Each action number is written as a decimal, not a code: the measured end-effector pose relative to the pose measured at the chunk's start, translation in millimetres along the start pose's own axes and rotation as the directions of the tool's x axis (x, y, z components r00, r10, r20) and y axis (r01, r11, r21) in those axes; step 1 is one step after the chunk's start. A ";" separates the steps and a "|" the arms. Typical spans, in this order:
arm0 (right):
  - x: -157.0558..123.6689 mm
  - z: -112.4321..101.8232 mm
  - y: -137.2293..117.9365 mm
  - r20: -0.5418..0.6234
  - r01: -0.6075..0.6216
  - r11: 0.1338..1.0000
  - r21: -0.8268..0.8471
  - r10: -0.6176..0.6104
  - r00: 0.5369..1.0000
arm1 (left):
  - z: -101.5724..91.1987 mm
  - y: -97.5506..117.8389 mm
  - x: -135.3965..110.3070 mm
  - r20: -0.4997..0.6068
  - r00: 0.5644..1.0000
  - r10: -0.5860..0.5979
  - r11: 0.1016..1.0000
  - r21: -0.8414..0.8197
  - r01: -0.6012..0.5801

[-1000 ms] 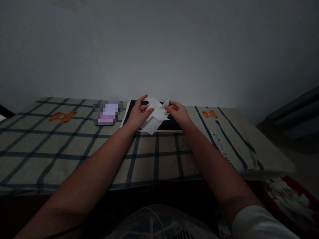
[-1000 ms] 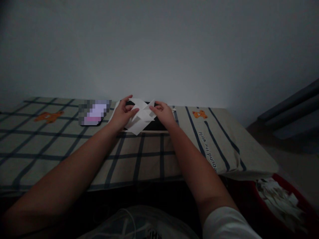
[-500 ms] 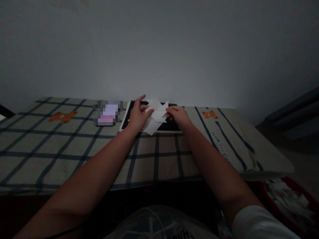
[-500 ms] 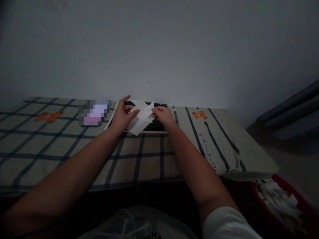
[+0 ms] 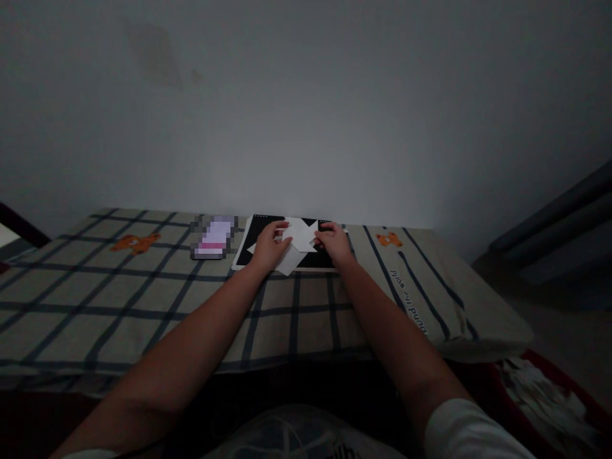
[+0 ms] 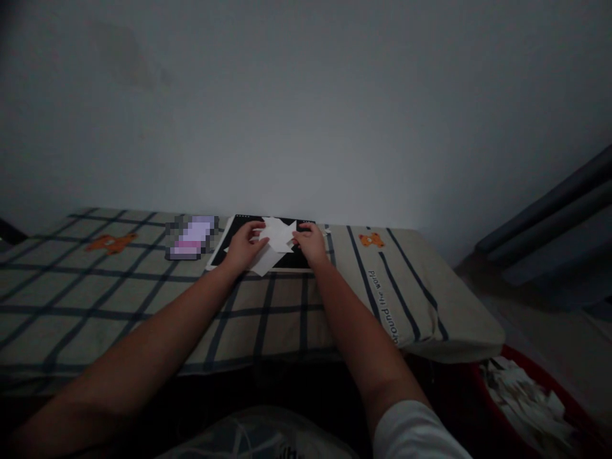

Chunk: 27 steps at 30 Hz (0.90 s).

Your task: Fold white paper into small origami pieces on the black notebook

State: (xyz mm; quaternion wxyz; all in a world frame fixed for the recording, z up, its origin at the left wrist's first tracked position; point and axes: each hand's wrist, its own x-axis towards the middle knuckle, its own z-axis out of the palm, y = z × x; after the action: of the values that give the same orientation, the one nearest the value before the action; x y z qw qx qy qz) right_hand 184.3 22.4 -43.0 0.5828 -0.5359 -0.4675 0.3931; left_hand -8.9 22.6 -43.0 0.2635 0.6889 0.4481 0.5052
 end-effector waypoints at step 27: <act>19.3 -106.9 2.7 -0.429 0.037 0.964 0.264 0.083 0.899 | 112.3 65.4 15.5 0.179 0.978 0.111 0.984 0.119 -0.133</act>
State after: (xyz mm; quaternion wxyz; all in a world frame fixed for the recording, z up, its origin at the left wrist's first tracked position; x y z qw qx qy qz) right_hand 292.6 13.8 -42.1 0.7345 -0.5327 -0.2618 0.3290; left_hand 120.0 16.3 -21.9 0.2241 0.7718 0.4124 0.4290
